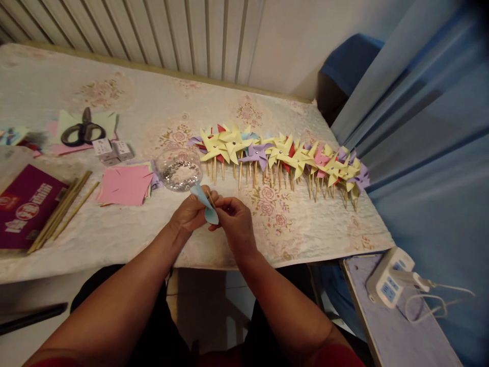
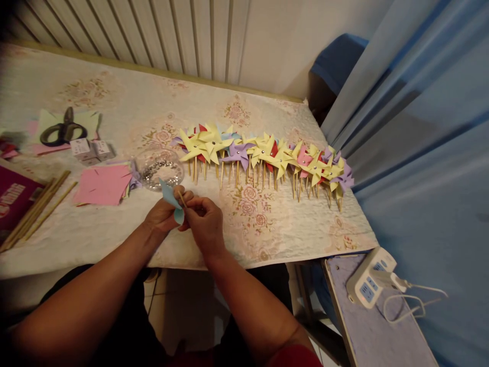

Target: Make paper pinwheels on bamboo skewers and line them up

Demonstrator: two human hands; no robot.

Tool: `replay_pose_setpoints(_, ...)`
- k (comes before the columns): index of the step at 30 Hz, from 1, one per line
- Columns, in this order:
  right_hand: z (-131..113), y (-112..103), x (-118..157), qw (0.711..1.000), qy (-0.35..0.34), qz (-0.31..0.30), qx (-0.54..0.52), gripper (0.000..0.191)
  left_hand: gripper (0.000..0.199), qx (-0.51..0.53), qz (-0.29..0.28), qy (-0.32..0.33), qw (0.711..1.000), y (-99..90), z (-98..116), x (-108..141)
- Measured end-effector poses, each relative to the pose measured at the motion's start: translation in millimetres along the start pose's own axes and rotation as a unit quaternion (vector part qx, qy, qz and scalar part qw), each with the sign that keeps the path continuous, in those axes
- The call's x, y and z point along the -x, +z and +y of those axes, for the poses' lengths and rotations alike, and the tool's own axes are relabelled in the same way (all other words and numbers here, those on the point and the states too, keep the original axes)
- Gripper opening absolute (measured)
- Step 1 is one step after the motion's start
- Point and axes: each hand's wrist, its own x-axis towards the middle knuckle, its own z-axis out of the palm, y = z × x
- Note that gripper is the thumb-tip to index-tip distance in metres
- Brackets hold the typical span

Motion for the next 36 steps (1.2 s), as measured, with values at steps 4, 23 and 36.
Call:
replay_pose_setpoints(4, -0.8, 1.3, 1.2, 1.000, -0.004, 0.005, 0.009, 0.015, 0.038, -0.004, 0.007, -0.004, 1.000, -1.3, 0.0, 0.5)
replay_pose_setpoints(23, -0.4, 0.9, 1.2, 1.000, 0.014, -0.002, 0.009, 0.014, 0.034, 0.007, 0.017, -0.012, 1.000, 3.7, 0.9, 2.2)
replay_pose_setpoints(36, 0.8, 0.7, 0.6, 1.000, 0.012, 0.000, 0.008, 0.011, 0.034, -0.004, 0.001, -0.005, 1.000, 7.9, 1.1, 2.8)
